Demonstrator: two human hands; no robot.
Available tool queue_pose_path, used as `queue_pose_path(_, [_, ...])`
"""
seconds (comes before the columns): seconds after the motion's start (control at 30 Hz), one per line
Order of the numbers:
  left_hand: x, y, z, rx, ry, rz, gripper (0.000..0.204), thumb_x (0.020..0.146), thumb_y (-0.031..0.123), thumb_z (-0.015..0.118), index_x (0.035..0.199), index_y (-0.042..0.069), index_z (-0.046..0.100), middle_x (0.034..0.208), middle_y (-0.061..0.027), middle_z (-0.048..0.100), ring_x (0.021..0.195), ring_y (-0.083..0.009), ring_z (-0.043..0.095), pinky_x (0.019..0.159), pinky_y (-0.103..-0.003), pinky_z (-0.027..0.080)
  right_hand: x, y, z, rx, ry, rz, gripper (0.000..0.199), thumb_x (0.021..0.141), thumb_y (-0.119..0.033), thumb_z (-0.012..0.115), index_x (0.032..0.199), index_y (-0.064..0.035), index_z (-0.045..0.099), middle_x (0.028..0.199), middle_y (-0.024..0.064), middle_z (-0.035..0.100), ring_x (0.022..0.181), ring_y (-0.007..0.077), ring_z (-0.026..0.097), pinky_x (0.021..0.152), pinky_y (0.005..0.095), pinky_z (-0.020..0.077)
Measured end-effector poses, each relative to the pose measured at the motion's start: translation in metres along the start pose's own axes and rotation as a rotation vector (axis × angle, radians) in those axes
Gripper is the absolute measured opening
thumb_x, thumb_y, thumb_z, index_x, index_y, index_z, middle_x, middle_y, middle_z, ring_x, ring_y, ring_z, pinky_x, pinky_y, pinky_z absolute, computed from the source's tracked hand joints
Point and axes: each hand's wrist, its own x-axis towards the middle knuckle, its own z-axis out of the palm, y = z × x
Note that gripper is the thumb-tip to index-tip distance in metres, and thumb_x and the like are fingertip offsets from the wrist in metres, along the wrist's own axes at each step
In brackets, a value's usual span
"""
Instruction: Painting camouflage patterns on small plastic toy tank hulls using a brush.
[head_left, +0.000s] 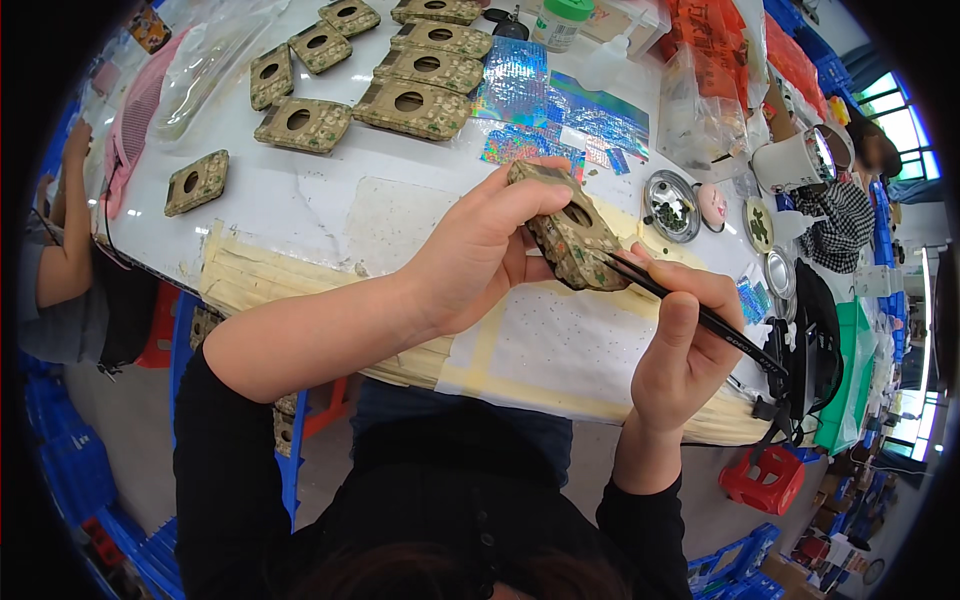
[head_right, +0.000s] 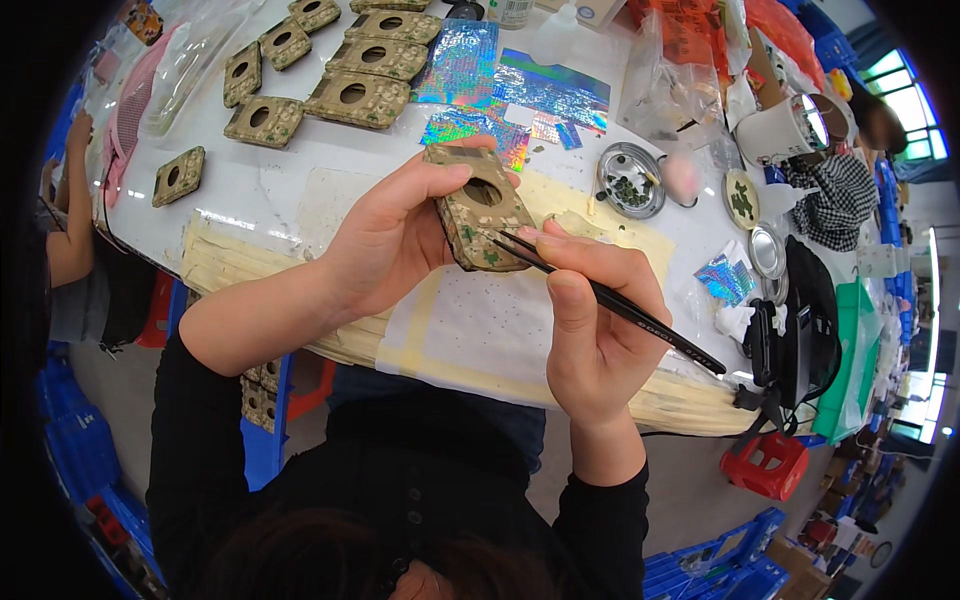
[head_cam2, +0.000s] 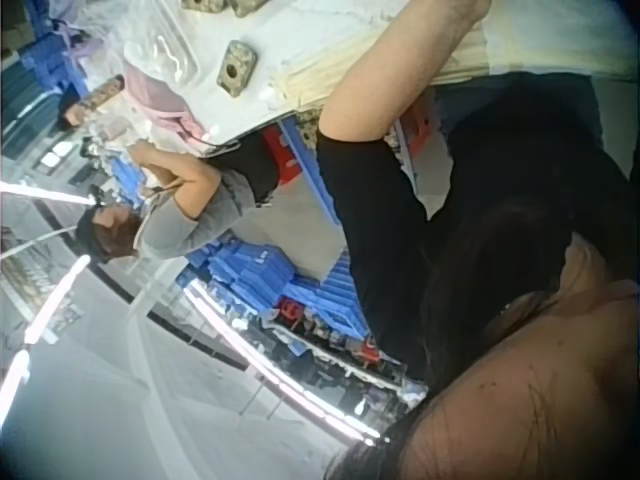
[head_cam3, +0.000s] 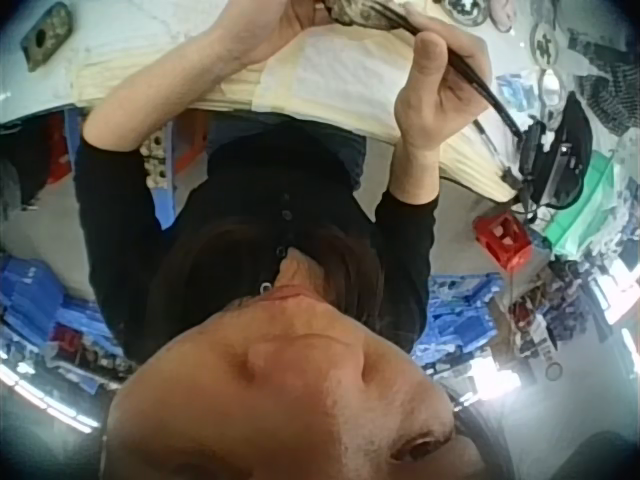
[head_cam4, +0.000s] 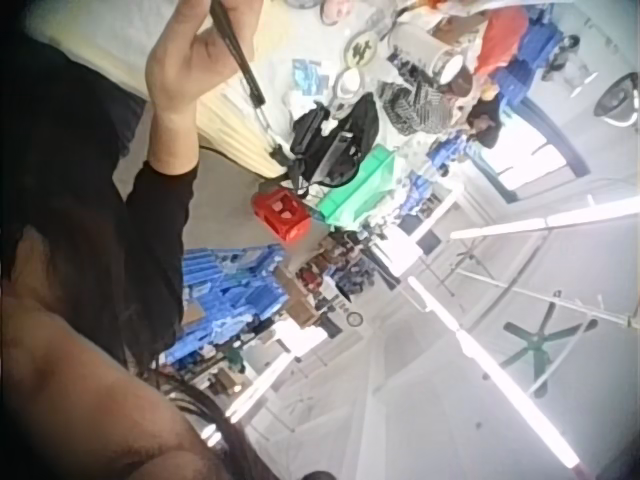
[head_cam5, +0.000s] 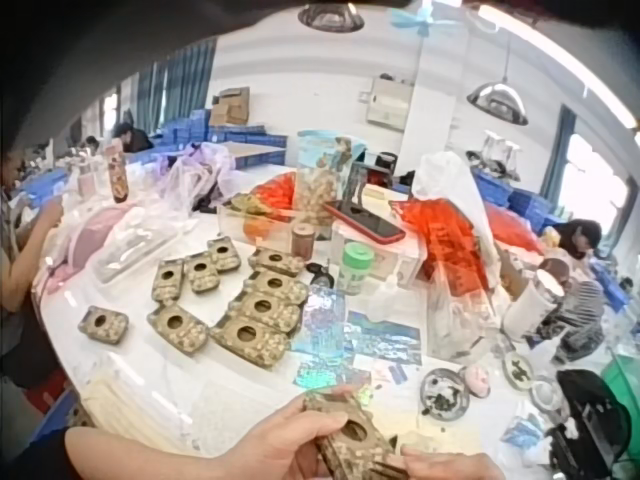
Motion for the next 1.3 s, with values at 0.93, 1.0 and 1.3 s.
queue_pose_path(0.93, [-0.002, 0.016, 0.001, -0.038, -0.154, -0.113, 0.050, 0.087, 0.012, 0.048, 0.133, 0.012, 0.028, 0.121, -0.0140, 0.051, 0.110, -0.0275, 0.056, 0.093, -0.050, 0.047, 0.003, 0.007, 0.003, 0.080, 0.000, -0.140, 0.026, 0.093, -0.019, 0.052, 0.101, 0.0053, 0.051, 0.096, 0.0209, 0.061, 0.088, 0.0252, 0.064, 0.080, 0.0329, 0.0506])
queue_pose_path(1.0, [-0.002, 0.016, 0.001, -0.033, -0.153, -0.114, 0.051, 0.086, 0.011, 0.048, 0.133, 0.012, 0.028, 0.121, -0.0141, 0.051, 0.109, -0.0273, 0.057, 0.093, -0.050, 0.047, 0.003, 0.008, 0.003, 0.079, 0.001, -0.144, 0.026, 0.093, -0.019, 0.052, 0.102, 0.0055, 0.051, 0.097, 0.0209, 0.061, 0.087, 0.0253, 0.064, 0.080, 0.0329, 0.0507])
queue_pose_path(1.3, [-0.002, 0.017, 0.002, 0.001, -0.140, -0.112, 0.054, 0.086, 0.011, 0.050, 0.134, 0.012, 0.026, 0.120, -0.0136, 0.052, 0.109, -0.0257, 0.057, 0.093, -0.048, 0.047, 0.003, 0.007, 0.002, 0.095, -0.023, -0.141, 0.026, 0.093, -0.017, 0.053, 0.102, 0.0068, 0.051, 0.099, 0.0213, 0.060, 0.086, 0.0271, 0.065, 0.080, 0.0342, 0.0516])
